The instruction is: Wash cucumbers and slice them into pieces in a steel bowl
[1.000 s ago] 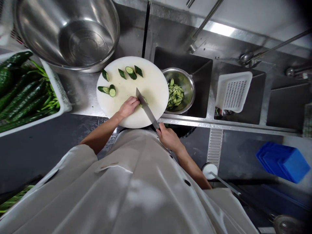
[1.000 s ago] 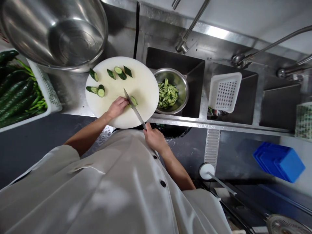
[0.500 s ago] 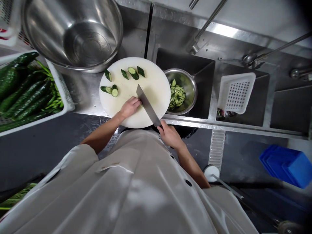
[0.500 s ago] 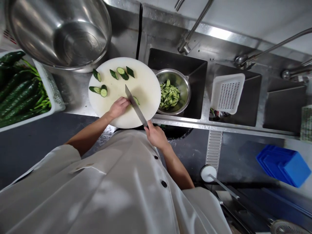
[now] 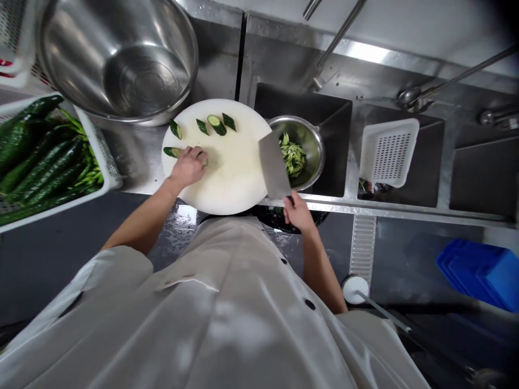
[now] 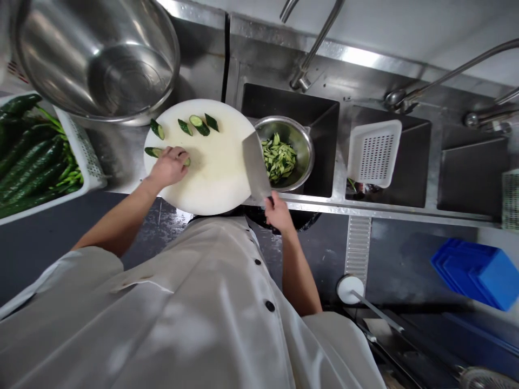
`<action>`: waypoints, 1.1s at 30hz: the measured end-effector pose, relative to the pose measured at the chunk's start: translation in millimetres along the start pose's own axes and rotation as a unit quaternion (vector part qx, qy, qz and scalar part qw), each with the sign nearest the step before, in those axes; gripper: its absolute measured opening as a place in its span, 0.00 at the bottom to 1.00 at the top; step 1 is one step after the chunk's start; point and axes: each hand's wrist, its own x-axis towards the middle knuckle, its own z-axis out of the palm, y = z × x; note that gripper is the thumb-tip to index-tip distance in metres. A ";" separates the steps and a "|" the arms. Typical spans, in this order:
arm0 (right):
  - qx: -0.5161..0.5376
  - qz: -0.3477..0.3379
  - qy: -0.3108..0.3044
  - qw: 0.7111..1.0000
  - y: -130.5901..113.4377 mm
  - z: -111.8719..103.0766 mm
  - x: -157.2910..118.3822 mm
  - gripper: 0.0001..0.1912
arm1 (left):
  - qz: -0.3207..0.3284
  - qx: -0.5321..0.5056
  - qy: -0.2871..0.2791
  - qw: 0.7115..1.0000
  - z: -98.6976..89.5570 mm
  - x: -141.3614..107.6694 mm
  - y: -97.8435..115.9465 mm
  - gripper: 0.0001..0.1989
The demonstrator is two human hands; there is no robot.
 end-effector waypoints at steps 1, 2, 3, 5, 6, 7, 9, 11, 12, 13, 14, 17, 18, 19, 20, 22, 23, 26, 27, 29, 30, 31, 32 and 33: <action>0.027 0.030 0.018 0.999 8.1 -8.7 1.1 0.26 | 0.003 0.000 0.011 1.000 8.8 0.9 13.7 0.16; 0.053 0.057 0.033 0.996 14.2 -16.5 0.9 0.26 | 0.006 -0.002 0.019 1.000 16.5 1.4 28.1 0.16; 0.068 0.077 0.044 0.994 17.8 -22.7 -0.7 0.27 | 0.011 -0.008 0.023 1.000 22.9 1.5 42.1 0.17; 0.037 0.082 0.058 0.994 17.3 -28.5 -7.0 0.26 | 0.028 -0.031 0.027 0.999 31.8 0.7 65.1 0.17; 0.006 0.071 0.059 0.996 13.5 -27.6 -11.3 0.26 | 0.041 -0.047 0.029 0.998 34.5 0.0 72.8 0.16; -0.028 0.053 0.056 0.997 7.7 -24.7 -15.9 0.25 | 0.052 -0.061 0.034 0.996 36.5 -0.8 77.5 0.14; -0.089 0.003 0.032 0.995 -7.6 -14.6 -25.4 0.23 | 0.064 -0.079 0.043 0.994 38.6 -1.9 79.3 0.11; -0.135 -0.036 -0.009 0.990 -24.4 -4.3 -34.7 0.22 | 0.065 -0.082 0.045 0.993 39.7 -1.6 75.2 0.12; -0.154 -0.046 -0.029 0.987 -32.1 -0.7 -39.5 0.21 | 0.065 -0.082 0.041 0.994 40.1 -1.0 72.7 0.13; -0.170 -0.052 -0.047 0.983 -38.9 1.3 -44.5 0.22 | 0.067 -0.082 0.034 0.994 40.3 -0.2 70.6 0.14; -0.184 -0.057 -0.062 0.979 -44.7 1.7 -49.5 0.22 | 0.069 -0.083 0.027 0.994 40.5 0.7 69.4 0.14; -0.211 -0.069 -0.096 0.970 -56.7 -2.6 -60.1 0.21 | 0.069 -0.085 0.019 0.994 40.2 2.2 69.5 0.13; -0.216 -0.072 -0.105 0.968 -59.5 -4.2 -60.7 0.21 | 0.070 -0.083 0.020 0.994 40.1 2.3 70.3 0.13; -0.218 -0.074 -0.111 0.967 -61.9 -5.3 -59.5 0.20 | 0.072 -0.079 0.022 0.994 40.1 2.1 70.9 0.13; -0.217 -0.074 -0.114 0.967 -64.1 -5.9 -57.0 0.20 | 0.076 -0.074 0.024 0.994 40.2 1.8 71.3 0.13; -0.213 -0.075 -0.117 0.967 -67.6 -6.3 -50.2 0.20 | 0.082 -0.066 0.029 0.994 40.9 0.9 71.3 0.13; -0.211 -0.077 -0.117 0.967 -68.8 -6.6 -47.6 0.20 | 0.082 -0.065 0.032 0.994 41.6 0.4 70.8 0.14; -0.211 -0.080 -0.114 0.968 -71.1 -8.5 -45.8 0.21 | 0.082 -0.062 0.039 0.994 44.6 -0.7 68.6 0.13; -0.209 -0.079 -0.114 0.968 -72.0 -8.9 -46.4 0.21 | 0.083 -0.058 0.042 0.994 45.7 -0.9 67.8 0.13; -0.199 -0.076 -0.116 0.970 -74.7 -8.5 -46.7 0.21 | 0.091 -0.045 0.050 0.994 47.4 -0.8 66.4 0.12; -0.194 -0.075 -0.118 0.971 -76.4 -7.9 -46.2 0.20 | 0.095 -0.039 0.054 0.993 47.9 -0.8 65.8 0.12; -0.190 -0.076 -0.120 0.972 -78.0 -7.3 -45.5 0.20 | 0.098 -0.034 0.056 0.993 48.2 -0.7 65.3 0.12; -0.188 -0.076 -0.120 0.972 -79.4 -7.0 -44.8 0.20 | 0.101 -0.033 0.056 0.993 48.2 -0.8 64.8 0.12; -0.189 -0.077 -0.119 0.972 -80.3 -7.0 -44.4 0.20 | 0.103 -0.035 0.055 0.993 48.0 -1.0 64.3 0.12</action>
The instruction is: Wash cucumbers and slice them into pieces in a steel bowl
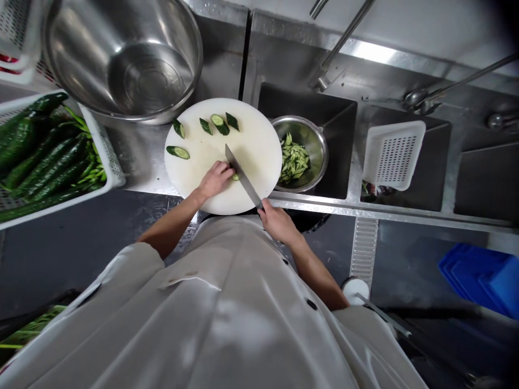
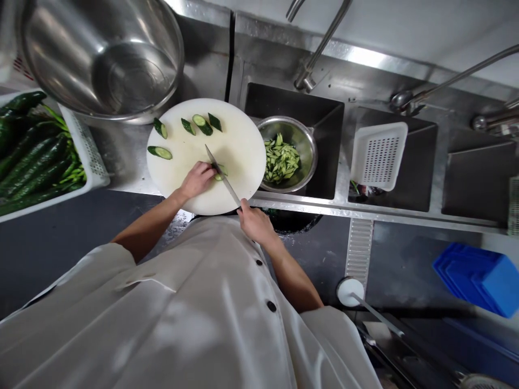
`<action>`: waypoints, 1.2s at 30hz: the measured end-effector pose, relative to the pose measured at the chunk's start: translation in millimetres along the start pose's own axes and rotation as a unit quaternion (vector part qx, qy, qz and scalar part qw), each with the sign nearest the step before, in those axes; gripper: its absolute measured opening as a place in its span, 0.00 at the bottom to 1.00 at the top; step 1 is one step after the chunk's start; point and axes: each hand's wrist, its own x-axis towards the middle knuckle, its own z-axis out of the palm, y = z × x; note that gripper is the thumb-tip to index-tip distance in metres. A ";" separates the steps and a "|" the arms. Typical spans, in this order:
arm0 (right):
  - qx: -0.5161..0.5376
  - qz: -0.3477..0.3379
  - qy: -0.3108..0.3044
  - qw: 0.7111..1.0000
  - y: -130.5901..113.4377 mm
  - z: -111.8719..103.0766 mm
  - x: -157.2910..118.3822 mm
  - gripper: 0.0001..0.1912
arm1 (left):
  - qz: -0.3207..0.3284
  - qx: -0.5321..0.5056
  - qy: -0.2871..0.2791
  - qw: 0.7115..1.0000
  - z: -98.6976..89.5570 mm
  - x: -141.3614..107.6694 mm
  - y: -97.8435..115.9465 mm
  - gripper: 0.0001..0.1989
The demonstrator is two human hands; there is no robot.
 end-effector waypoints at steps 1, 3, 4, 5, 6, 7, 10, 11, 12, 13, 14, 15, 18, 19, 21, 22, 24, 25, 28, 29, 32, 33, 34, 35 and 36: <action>-0.002 0.000 0.002 1.000 -0.4 -0.5 0.1 0.20 | 0.001 -0.006 -0.002 1.000 -0.3 -0.3 -0.4 0.13; -0.005 0.000 0.003 1.000 -0.6 -1.2 -0.3 0.21 | -0.001 -0.023 -0.002 1.000 -1.0 -1.1 -0.9 0.14; -0.003 -0.001 0.001 1.000 -0.8 -1.4 -0.1 0.21 | -0.002 -0.028 -0.001 1.000 -1.1 -1.5 -1.2 0.14; -0.001 -0.001 -0.003 1.000 -1.3 -1.5 0.5 0.20 | -0.002 -0.032 0.000 0.999 -1.0 -1.7 -1.4 0.15; 0.000 -0.002 -0.005 1.000 -2.0 -1.6 1.3 0.20 | -0.002 -0.034 0.001 0.999 -0.8 -1.9 -1.6 0.15; 0.000 -0.002 -0.005 1.000 -2.8 -1.7 2.0 0.20 | -0.004 -0.036 0.002 0.999 -0.5 -2.0 -1.7 0.16; -0.008 0.002 0.000 1.000 -4.9 -2.7 2.2 0.20 | -0.012 -0.047 0.010 0.999 0.8 -2.0 -2.2 0.16; -0.009 0.003 0.002 1.000 -5.4 -3.0 1.8 0.20 | -0.016 -0.051 0.016 0.998 1.2 -2.0 -2.3 0.16; -0.009 0.003 0.003 1.000 -6.0 -3.3 1.6 0.20 | -0.018 -0.053 0.021 0.998 1.7 -2.0 -2.4 0.16; -0.007 0.002 0.002 1.000 -6.6 -3.3 1.8 0.20 | -0.018 -0.051 0.026 0.998 2.1 -2.0 -2.5 0.16; -0.005 0.000 0.001 1.000 -7.1 -3.3 2.3 0.20 | -0.016 -0.047 0.030 0.998 2.5 -2.0 -2.7 0.16; -0.004 -0.001 0.001 1.000 -7.6 -3.3 3.1 0.19 | -0.013 -0.042 0.032 0.999 2.9 -2.1 -2.8 0.16; -0.007 0.000 0.003 1.000 -7.5 -3.1 4.6 0.19 | -0.006 -0.030 0.034 0.999 3.6 -2.9 -3.3 0.17; -0.007 -0.001 0.005 1.000 -7.2 -2.8 4.9 0.19 | -0.007 -0.030 0.035 0.999 3.7 -3.3 -3.4 0.17; 0.000 -0.009 0.008 1.000 -7.0 -1.7 6.3 0.19 | -0.013 -0.034 0.034 0.999 3.9 -4.0 -3.4 0.16; 0.005 -0.013 0.008 1.000 -7.3 -1.0 7.6 0.18 | -0.016 -0.038 0.033 0.999 3.9 -4.2 -3.1 0.16; 0.011 -0.017 0.009 1.000 -7.8 0.1 9.9 0.18 | -0.022 -0.048 0.028 0.998 3.8 -4.3 -2.3 0.15; 0.011 -0.015 0.010 1.000 -7.6 0.2 10.2 0.18 | -0.024 -0.055 0.026 0.998 3.6 -4.2 -1.8 0.15; 0.010 -0.011 0.017 1.000 -4.9 -0.9 6.3 0.20 | -0.035 -0.071 0.023 0.997 2.5 -4.0 -1.4 0.15; 0.011 -0.014 0.019 1.000 -4.1 -1.0 5.2 0.20 | -0.036 -0.074 0.020 0.996 2.0 -4.0 -1.7 0.15; 0.024 -0.024 0.020 0.999 -6.5 2.4 11.2 0.20 | -0.035 -0.070 0.004 0.997 0.7 -3.8 -2.2 0.15; 0.027 -0.024 0.022 0.999 -8.7 4.5 16.4 0.20 | -0.033 -0.065 -0.002 0.997 0.6 -3.4 -1.7 0.15; 0.029 -0.022 0.026 0.999 -10.9 6.7 22.1 0.20 | -0.033 -0.060 -0.007 0.998 0.8 -2.9 -0.7 0.14; 0.030 -0.018 0.031 0.999 -12.4 8.6 27.1 0.20 | -0.034 -0.055 -0.012 0.998 1.0 -2.2 0.8 0.14; 0.031 -0.014 0.036 0.999 -12.7 9.9 30.2 0.21 | -0.036 -0.053 -0.016 0.998 1.1 -1.4 2.3 0.14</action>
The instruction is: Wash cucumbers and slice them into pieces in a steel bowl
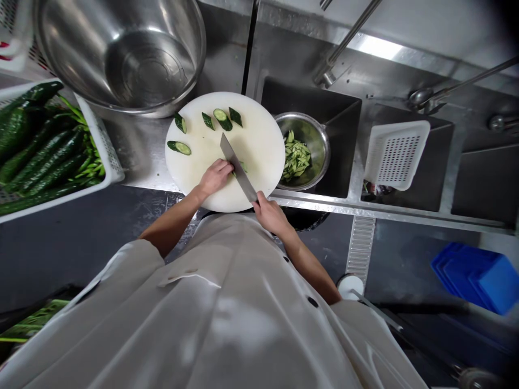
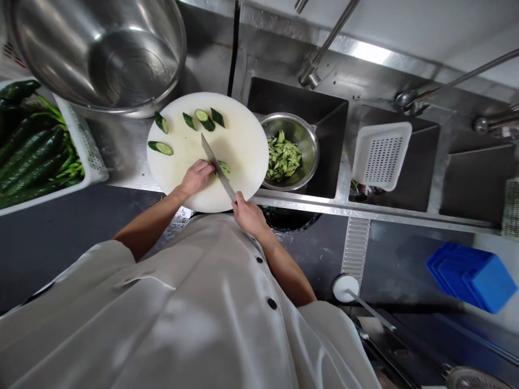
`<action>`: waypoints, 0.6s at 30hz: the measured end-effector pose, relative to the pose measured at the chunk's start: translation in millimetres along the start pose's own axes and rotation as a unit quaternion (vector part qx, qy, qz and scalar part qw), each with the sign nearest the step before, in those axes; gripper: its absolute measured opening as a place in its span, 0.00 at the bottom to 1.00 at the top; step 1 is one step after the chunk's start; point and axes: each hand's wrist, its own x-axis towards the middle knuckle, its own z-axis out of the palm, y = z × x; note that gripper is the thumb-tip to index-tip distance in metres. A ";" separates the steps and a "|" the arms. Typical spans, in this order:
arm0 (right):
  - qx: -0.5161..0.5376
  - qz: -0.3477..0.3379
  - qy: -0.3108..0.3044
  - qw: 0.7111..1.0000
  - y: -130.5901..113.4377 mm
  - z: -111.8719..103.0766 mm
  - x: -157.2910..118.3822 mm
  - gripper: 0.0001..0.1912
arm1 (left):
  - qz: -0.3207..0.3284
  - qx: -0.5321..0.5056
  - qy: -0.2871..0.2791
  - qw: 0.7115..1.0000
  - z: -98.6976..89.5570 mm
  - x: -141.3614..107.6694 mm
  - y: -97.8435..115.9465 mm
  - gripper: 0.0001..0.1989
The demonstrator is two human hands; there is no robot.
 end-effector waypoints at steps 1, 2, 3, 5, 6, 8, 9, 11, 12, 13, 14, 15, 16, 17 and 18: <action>0.003 0.002 0.006 1.000 1.2 0.6 0.5 0.21 | -0.002 0.001 -0.006 1.000 -0.4 0.5 1.4 0.14; 0.010 0.002 0.012 1.000 3.8 0.2 -1.7 0.21 | -0.002 0.001 -0.012 1.000 -2.0 0.7 2.0 0.14; 0.017 0.000 0.017 1.000 7.4 -0.8 -6.3 0.22 | -0.002 0.002 -0.017 1.000 -5.6 0.3 1.4 0.13; 0.029 -0.003 0.025 0.999 15.0 -3.1 -19.1 0.22 | -0.018 0.018 -0.007 1.000 -21.0 -3.0 -5.5 0.12; 0.032 -0.007 0.025 0.999 17.6 -3.6 -25.1 0.23 | -0.042 0.036 0.013 0.998 -33.1 -6.1 -12.4 0.10; 0.035 -0.026 0.010 0.999 18.7 -1.3 -31.3 0.22 | -0.123 0.092 0.063 0.986 -63.7 -14.6 -32.4 0.11; 0.037 -0.038 -0.004 0.999 17.6 1.6 -30.9 0.22 | -0.168 0.125 0.076 0.975 -79.8 -19.4 -44.7 0.16; 0.046 -0.054 -0.026 0.997 15.4 9.6 -24.0 0.21 | -0.227 0.174 0.051 0.957 -106.5 -28.7 -69.7 0.24; 0.054 -0.052 -0.027 0.997 16.3 13.8 -19.2 0.21 | -0.245 0.179 0.029 0.952 -114.7 -32.5 -80.4 0.24; 0.065 -0.041 -0.019 0.997 19.7 17.6 -14.6 0.21 | -0.257 0.173 0.009 0.951 -118.4 -35.7 -88.5 0.23; 0.080 -0.023 -0.004 0.996 25.9 20.4 -10.8 0.21 | -0.263 0.157 -0.002 0.952 -117.4 -37.9 -93.4 0.20; 0.102 0.002 0.012 0.995 34.9 21.9 -8.4 0.21 | -0.263 0.138 -0.004 0.955 -112.1 -39.0 -94.6 0.18; 0.128 0.033 0.025 0.991 46.4 21.9 -7.3 0.22 | -0.254 0.118 0.001 0.960 -103.2 -39.0 -91.9 0.16; 0.155 0.066 0.035 0.985 59.4 20.4 -7.6 0.23 | -0.235 0.098 0.009 0.967 -91.6 -37.7 -85.8 0.15; 0.181 0.100 0.042 0.977 72.9 17.6 -9.0 0.24 | -0.206 0.077 0.015 0.975 -78.5 -35.1 -76.9 0.15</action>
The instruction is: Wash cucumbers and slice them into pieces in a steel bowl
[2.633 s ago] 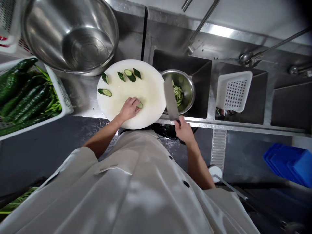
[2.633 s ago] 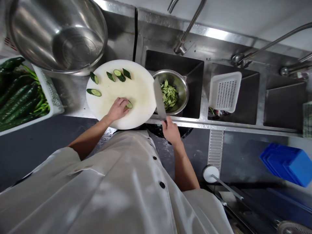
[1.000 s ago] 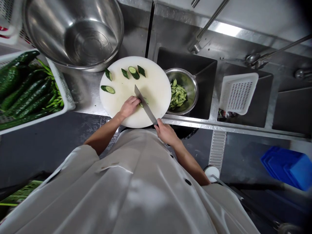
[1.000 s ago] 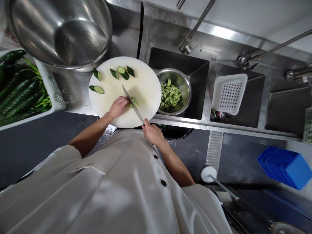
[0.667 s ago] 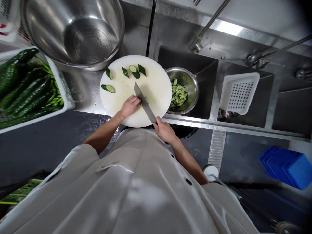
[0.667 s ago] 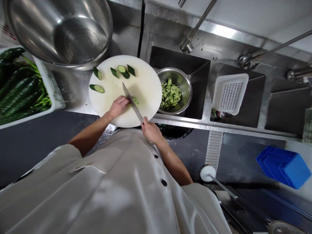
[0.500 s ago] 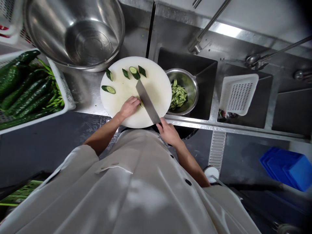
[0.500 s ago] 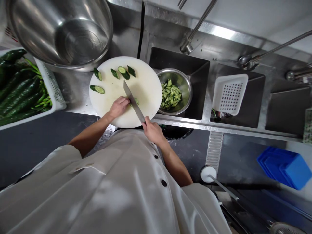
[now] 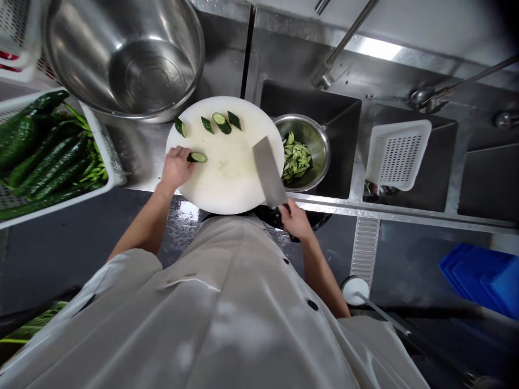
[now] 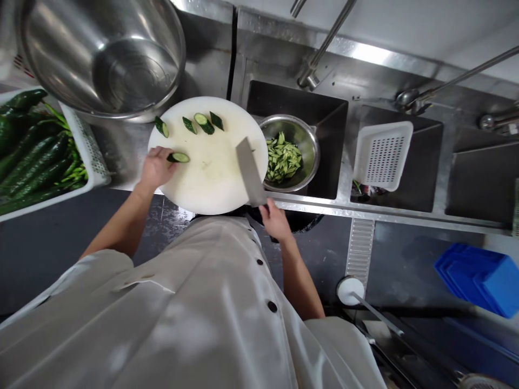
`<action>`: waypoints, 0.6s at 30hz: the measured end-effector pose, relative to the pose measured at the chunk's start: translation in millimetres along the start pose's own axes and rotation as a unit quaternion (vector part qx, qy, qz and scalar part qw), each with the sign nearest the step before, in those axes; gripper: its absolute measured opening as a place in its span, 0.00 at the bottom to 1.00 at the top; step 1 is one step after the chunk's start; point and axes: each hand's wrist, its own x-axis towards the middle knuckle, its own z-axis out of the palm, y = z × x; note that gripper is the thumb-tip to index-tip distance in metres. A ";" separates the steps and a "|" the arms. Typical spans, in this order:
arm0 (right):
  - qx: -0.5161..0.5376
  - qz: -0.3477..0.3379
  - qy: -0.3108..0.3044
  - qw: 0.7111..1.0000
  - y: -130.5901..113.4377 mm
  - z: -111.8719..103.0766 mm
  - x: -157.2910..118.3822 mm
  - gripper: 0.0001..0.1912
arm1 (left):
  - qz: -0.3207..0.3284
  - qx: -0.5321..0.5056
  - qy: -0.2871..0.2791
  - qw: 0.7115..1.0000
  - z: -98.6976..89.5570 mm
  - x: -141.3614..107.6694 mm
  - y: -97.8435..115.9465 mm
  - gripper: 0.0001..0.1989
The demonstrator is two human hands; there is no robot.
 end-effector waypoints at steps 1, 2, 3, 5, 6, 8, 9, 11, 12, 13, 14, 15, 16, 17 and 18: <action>0.020 0.029 0.013 0.999 10.8 -8.3 0.7 0.25 | 0.035 -0.024 -0.002 0.999 11.6 -1.7 13.2 0.15; 0.033 0.052 0.029 0.998 20.0 -16.6 0.3 0.26 | 0.073 -0.048 -0.011 0.996 22.2 -2.7 27.5 0.15; 0.038 0.066 0.046 0.996 27.0 -24.1 -1.2 0.26 | 0.109 -0.070 -0.025 0.991 31.3 -2.8 41.5 0.15; 0.032 0.075 0.077 0.994 34.0 -34.1 -7.6 0.26 | 0.164 -0.100 -0.059 0.980 42.8 -0.2 64.5 0.15; 0.025 0.072 0.085 0.993 34.0 -36.0 -12.3 0.26 | 0.181 -0.107 -0.070 0.975 45.2 2.2 72.3 0.15; 0.008 0.053 0.083 0.995 28.9 -33.3 -23.0 0.24 | 0.192 -0.109 -0.071 0.973 44.1 7.2 80.3 0.17; -0.004 0.039 0.077 0.996 24.4 -29.1 -28.0 0.23 | 0.189 -0.107 -0.060 0.974 41.6 9.0 81.3 0.18; -0.036 0.005 0.056 0.998 12.9 -17.5 -34.9 0.22 | 0.185 -0.103 -0.032 0.977 35.6 9.3 81.1 0.20; -0.055 -0.012 0.042 0.998 6.3 -11.1 -36.4 0.22 | 0.193 -0.103 -0.025 0.975 33.0 7.8 81.0 0.21; -0.074 -0.029 0.023 0.997 -0.6 -5.2 -36.6 0.21 | 0.211 -0.107 -0.026 0.971 31.3 5.5 81.4 0.20; -0.094 -0.041 0.005 0.995 -7.5 -0.1 -36.0 0.21 | 0.232 -0.111 -0.032 0.966 30.6 2.7 82.3 0.19; -0.114 -0.050 -0.015 0.992 -14.4 3.6 -35.1 0.21 | 0.250 -0.115 -0.040 0.960 31.0 -0.2 83.8 0.18; -0.132 -0.056 -0.032 0.989 -21.0 5.8 -34.6 0.22 | 0.263 -0.119 -0.046 0.956 32.2 -2.9 85.6 0.17; -0.149 -0.059 -0.043 0.986 -27.0 6.5 -35.2 0.22 | 0.267 -0.122 -0.049 0.955 34.1 -5.0 87.5 0.16; -0.167 -0.059 -0.049 0.983 -32.5 5.7 -37.1 0.22 | 0.265 -0.123 -0.048 0.955 36.2 -6.4 89.3 0.16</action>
